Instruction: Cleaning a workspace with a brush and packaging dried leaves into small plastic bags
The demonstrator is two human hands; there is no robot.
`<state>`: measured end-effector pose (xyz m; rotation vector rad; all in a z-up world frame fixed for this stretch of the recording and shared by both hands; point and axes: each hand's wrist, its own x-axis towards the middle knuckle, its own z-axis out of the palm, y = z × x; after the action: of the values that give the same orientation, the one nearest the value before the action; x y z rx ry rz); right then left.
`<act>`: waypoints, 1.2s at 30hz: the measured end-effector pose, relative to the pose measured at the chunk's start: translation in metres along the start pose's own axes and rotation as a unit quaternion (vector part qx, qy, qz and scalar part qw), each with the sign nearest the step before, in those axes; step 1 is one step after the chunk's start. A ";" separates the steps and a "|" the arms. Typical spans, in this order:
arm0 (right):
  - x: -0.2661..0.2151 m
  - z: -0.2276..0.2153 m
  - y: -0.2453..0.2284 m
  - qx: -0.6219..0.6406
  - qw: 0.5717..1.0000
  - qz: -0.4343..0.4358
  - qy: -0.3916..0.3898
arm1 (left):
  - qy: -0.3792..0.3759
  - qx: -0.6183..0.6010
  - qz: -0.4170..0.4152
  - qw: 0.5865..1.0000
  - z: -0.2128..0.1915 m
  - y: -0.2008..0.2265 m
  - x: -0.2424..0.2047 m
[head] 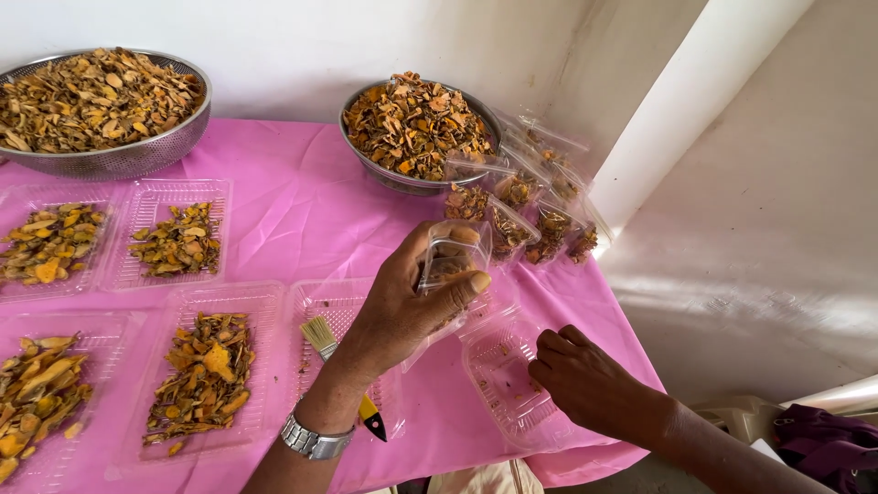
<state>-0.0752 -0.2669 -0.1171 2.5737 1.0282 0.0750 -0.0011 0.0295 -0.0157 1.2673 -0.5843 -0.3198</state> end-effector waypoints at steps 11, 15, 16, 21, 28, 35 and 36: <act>0.044 -0.205 0.022 0.301 0.911 0.038 0.279 | -0.072 0.026 0.019 0.997 0.002 -0.018 0.009; 0.065 -0.232 0.019 0.280 0.915 0.030 0.290 | -0.114 -0.044 -0.022 0.992 0.017 -0.011 0.005; 0.071 -0.230 0.019 0.278 0.921 0.029 0.272 | -0.134 -0.088 -0.027 0.987 0.019 -0.008 0.004; 0.059 -0.224 0.026 0.272 0.925 -0.009 0.265 | -0.124 -0.058 -0.007 0.991 0.011 -0.013 0.005; 0.064 -0.209 0.030 0.320 0.947 0.014 0.038 | -0.116 -0.004 0.021 0.993 0.017 -0.023 0.007; 0.059 -0.217 0.033 0.324 0.943 0.005 0.080 | -0.106 -0.023 0.088 0.990 0.020 -0.008 -0.002; 0.062 -0.211 0.030 0.331 0.941 0.012 0.066 | -0.100 -0.021 0.089 0.991 0.019 -0.010 -0.002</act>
<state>-0.0487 -0.1790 0.0853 3.2215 1.2320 -0.1152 -0.0124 0.0125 -0.0217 1.1407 -0.8522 -0.3115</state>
